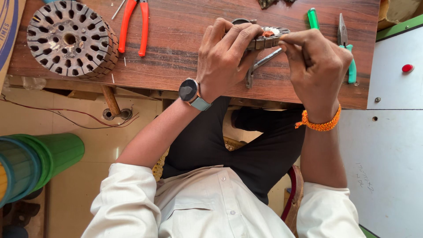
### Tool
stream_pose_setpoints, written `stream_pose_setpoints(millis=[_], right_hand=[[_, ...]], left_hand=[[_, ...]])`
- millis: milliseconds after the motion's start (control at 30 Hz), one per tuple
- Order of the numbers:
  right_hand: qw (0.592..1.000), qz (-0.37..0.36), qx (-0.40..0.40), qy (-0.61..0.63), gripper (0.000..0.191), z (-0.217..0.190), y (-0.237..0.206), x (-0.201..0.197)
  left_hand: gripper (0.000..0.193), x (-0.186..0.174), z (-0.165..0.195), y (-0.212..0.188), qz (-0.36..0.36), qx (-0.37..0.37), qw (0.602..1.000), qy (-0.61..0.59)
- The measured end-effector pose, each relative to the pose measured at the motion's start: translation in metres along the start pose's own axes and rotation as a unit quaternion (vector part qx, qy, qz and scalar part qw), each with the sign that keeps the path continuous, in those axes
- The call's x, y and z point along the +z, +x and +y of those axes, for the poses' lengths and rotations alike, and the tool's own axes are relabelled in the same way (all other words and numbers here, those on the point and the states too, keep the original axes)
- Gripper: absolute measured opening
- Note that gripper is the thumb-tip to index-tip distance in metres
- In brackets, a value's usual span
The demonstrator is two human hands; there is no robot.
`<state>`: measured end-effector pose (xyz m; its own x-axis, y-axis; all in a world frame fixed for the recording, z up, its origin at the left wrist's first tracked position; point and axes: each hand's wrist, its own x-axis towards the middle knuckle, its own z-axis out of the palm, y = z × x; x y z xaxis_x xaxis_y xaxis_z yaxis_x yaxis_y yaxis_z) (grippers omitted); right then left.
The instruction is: The person uses a small tool to adjust and secure components within a circular electrical part held in a clamp. They repeatedly insert and remove a small piece, then use the tool to press and align internal elements. The work continues with minor repositioning of the part and tool adjustments.
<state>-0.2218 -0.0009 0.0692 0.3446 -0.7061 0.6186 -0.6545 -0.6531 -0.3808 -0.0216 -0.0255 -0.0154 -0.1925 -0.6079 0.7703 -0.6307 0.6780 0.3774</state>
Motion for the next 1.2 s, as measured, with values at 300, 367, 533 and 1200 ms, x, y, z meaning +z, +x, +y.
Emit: stream_pose_setpoints(millis=[300,367,533,1200], right_hand=[[0.997,-0.037,-0.047,-0.053,0.009,0.023,0.037,0.010],[0.993,-0.058,-0.065,-0.075,0.010,0.033,0.047,0.016],[0.985,-0.111,-0.092,-0.098,0.010,0.046,0.059,0.025],[0.993,-0.108,0.043,-0.017,0.012,-0.026,0.012,0.014]], left_hand=[[0.049,0.000,0.001,0.002,0.000,-0.010,1.000,-0.007],[0.051,-0.002,-0.002,0.005,-0.021,-0.030,0.998,-0.060],[0.073,-0.003,-0.020,0.013,-0.075,-0.185,0.900,-0.387],[0.037,0.010,-0.076,0.029,-0.183,-0.113,0.843,-0.493]])
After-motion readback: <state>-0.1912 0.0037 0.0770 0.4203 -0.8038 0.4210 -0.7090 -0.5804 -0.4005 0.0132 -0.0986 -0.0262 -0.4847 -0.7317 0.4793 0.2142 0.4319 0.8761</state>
